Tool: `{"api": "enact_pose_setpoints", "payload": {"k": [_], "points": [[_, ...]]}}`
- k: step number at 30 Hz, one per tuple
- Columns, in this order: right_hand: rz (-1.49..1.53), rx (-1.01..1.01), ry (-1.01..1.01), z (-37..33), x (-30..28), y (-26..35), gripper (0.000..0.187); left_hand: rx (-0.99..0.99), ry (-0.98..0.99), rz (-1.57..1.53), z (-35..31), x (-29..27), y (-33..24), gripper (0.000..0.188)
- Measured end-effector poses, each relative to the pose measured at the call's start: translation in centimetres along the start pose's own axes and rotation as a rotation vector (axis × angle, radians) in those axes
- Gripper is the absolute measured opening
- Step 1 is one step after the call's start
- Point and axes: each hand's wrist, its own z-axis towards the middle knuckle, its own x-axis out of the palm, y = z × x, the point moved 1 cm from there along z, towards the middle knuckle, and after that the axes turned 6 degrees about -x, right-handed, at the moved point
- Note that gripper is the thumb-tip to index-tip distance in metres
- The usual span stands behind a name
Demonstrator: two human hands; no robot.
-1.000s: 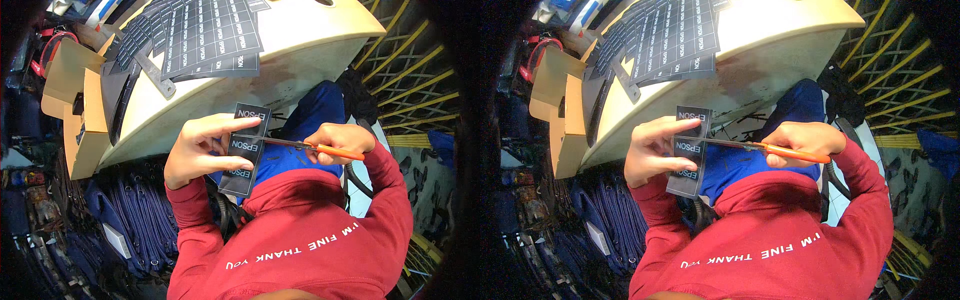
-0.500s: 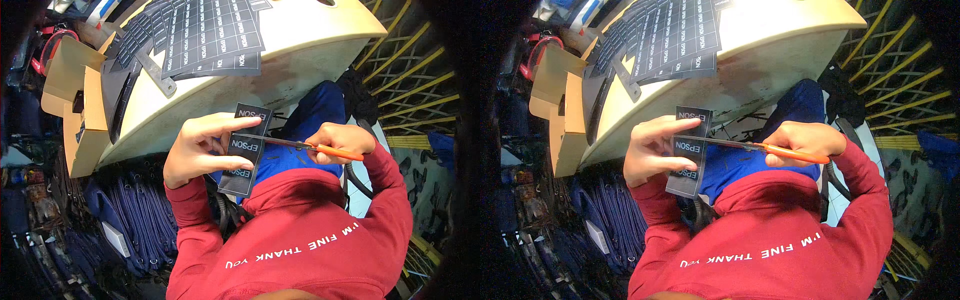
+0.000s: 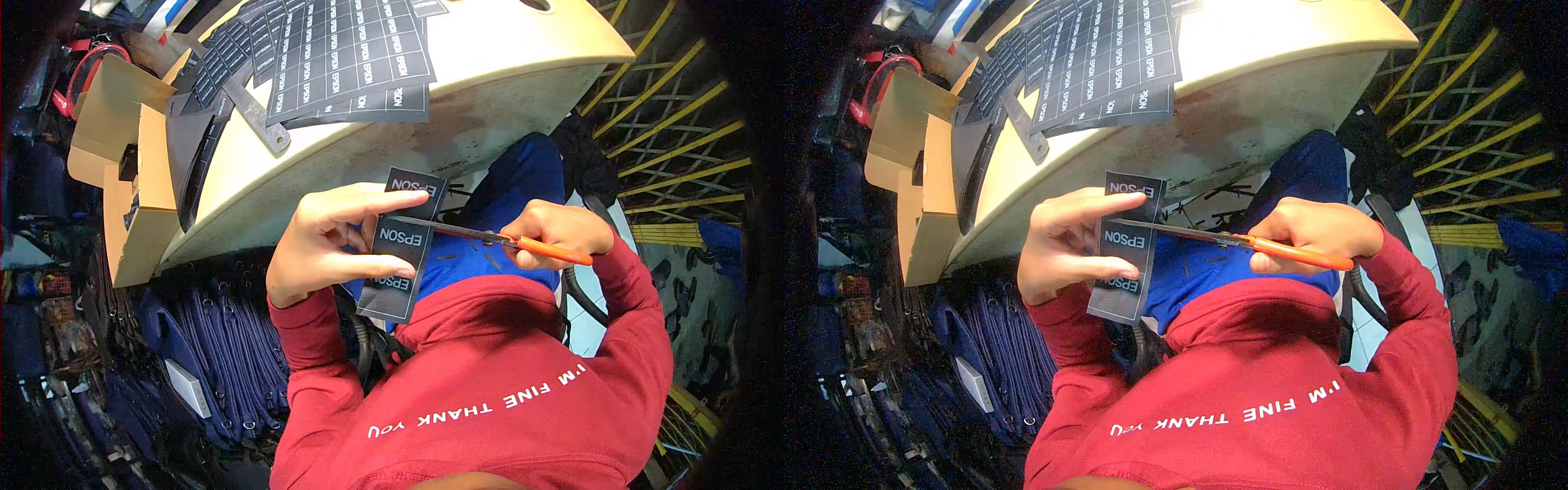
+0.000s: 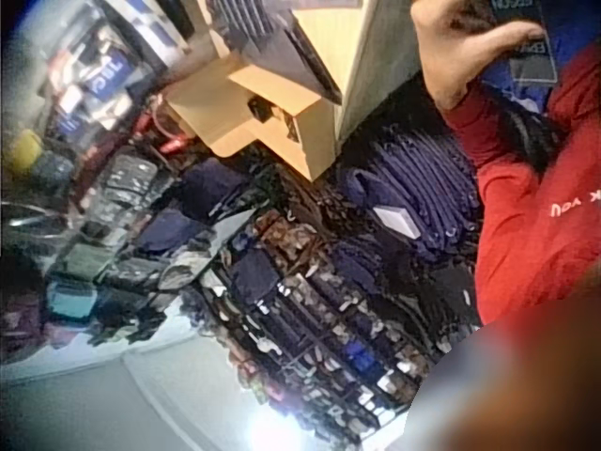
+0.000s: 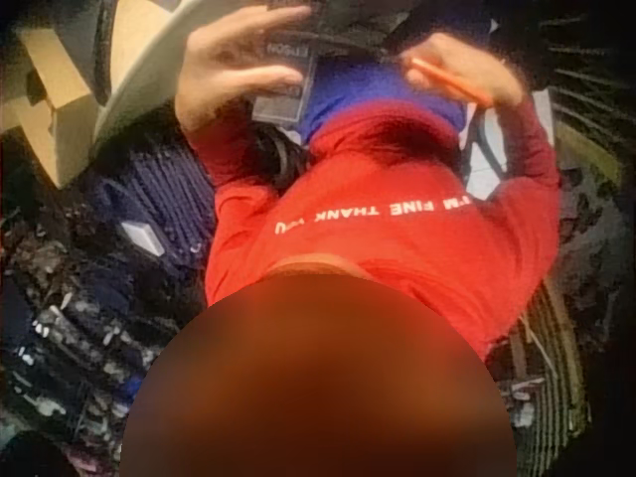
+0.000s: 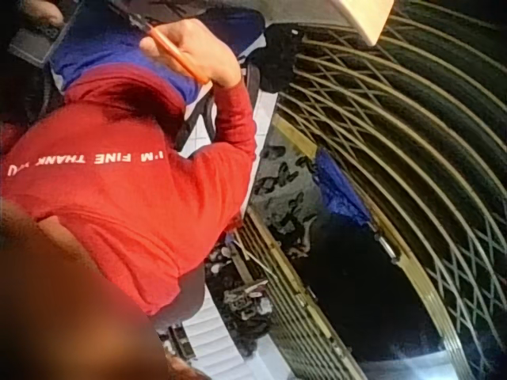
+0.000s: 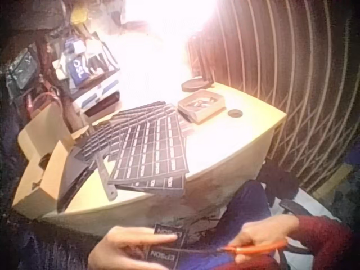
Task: Cutting individual brand labels from a large printed sheet using scissors.
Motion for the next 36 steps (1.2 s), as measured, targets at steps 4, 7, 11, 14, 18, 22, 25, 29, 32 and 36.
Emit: {"api": "enact_pose_setpoints", "payload": {"k": [4,7,11,14,18,22,25,29,32,36], "points": [[-0.041,-0.005,0.022,0.1,-0.1,-0.2,0.031,0.028,-0.01,0.017,0.0,0.0,0.1,0.069],[-0.05,0.001,0.019,0.1,-0.1,-0.3,0.026,0.017,-0.022,-0.014,0.0,0.2,0.3,0.069],[-0.066,-0.004,-0.004,0.1,0.1,-0.2,0.025,0.126,0.043,-0.001,0.2,-0.1,0.5,0.063],[-0.072,0.041,-0.006,0.1,0.0,-0.1,0.025,0.115,0.049,0.013,0.1,-0.1,0.5,0.063],[-0.098,0.029,-0.024,0.1,0.1,0.0,0.03,0.098,0.052,-0.016,0.0,-0.1,0.5,0.062],[-0.123,0.051,-0.052,0.3,0.1,0.5,0.04,0.115,0.071,0.028,0.3,-0.1,0.3,0.063],[-0.15,0.072,-0.068,0.1,0.0,0.7,0.044,0.006,0.027,0.031,0.3,0.0,0.4,0.07],[-0.121,0.1,-0.125,-0.7,-0.2,0.0,0.042,0.126,0.015,-0.009,0.3,-0.4,1.5,0.066],[-0.08,0.158,-0.174,-1.9,0.3,-1.3,0.041,0.067,-0.082,-0.077,0.8,-0.3,1.8,0.064],[-0.06,0.216,-0.288,-4.0,1.2,-2.8,0.034,0.056,-0.132,-0.176,1.5,0.2,1.4,0.06]]}}
